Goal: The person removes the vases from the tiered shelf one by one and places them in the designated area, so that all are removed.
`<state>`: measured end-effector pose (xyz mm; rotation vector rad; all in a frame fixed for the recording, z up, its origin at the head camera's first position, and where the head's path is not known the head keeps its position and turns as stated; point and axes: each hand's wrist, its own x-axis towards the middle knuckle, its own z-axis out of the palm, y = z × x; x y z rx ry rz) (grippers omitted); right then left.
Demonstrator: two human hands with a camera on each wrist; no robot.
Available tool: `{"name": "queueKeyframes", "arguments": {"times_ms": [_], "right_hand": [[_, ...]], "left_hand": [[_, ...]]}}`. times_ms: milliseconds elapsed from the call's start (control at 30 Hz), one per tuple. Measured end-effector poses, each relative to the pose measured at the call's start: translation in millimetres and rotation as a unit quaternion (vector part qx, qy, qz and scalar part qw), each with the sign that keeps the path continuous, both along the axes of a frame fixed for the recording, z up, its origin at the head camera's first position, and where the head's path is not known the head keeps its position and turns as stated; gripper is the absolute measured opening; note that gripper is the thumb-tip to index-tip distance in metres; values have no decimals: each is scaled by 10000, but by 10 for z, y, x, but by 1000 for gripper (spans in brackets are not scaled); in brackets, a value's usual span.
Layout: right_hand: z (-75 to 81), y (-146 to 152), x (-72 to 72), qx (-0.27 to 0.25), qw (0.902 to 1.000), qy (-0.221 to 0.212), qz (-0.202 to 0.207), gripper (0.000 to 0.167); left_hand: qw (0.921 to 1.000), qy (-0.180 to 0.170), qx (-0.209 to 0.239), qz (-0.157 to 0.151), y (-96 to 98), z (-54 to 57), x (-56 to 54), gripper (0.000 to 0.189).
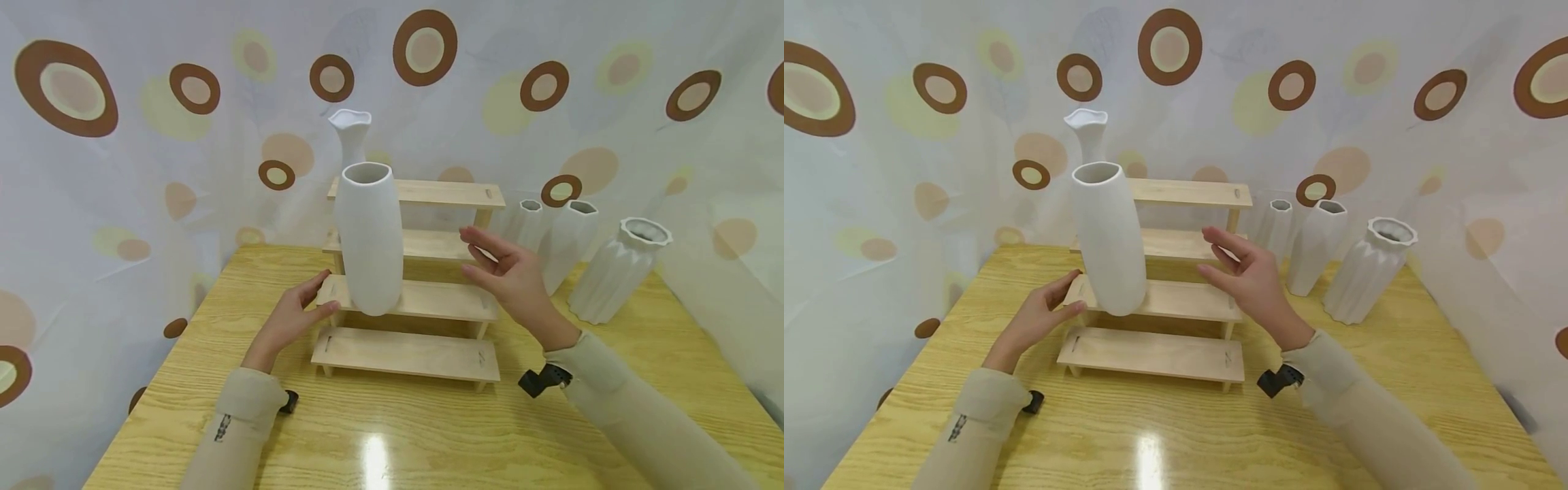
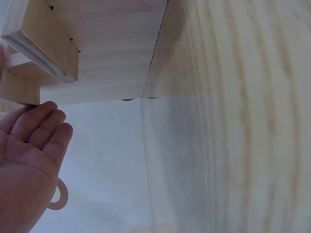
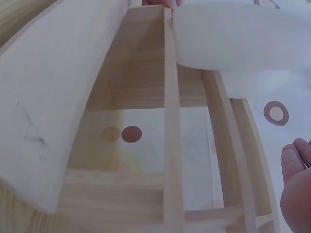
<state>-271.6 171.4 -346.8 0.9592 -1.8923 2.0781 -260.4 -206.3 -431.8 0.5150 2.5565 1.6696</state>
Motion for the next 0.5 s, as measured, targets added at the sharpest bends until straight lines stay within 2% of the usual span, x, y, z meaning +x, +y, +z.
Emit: {"name": "queueKeyframes", "arguments": {"times_ms": [500], "right_hand": [[162, -343, 13, 342, 9985, -106, 415, 62]], "left_hand": [[10000, -85, 26, -35, 6, 5, 7, 74]]}}
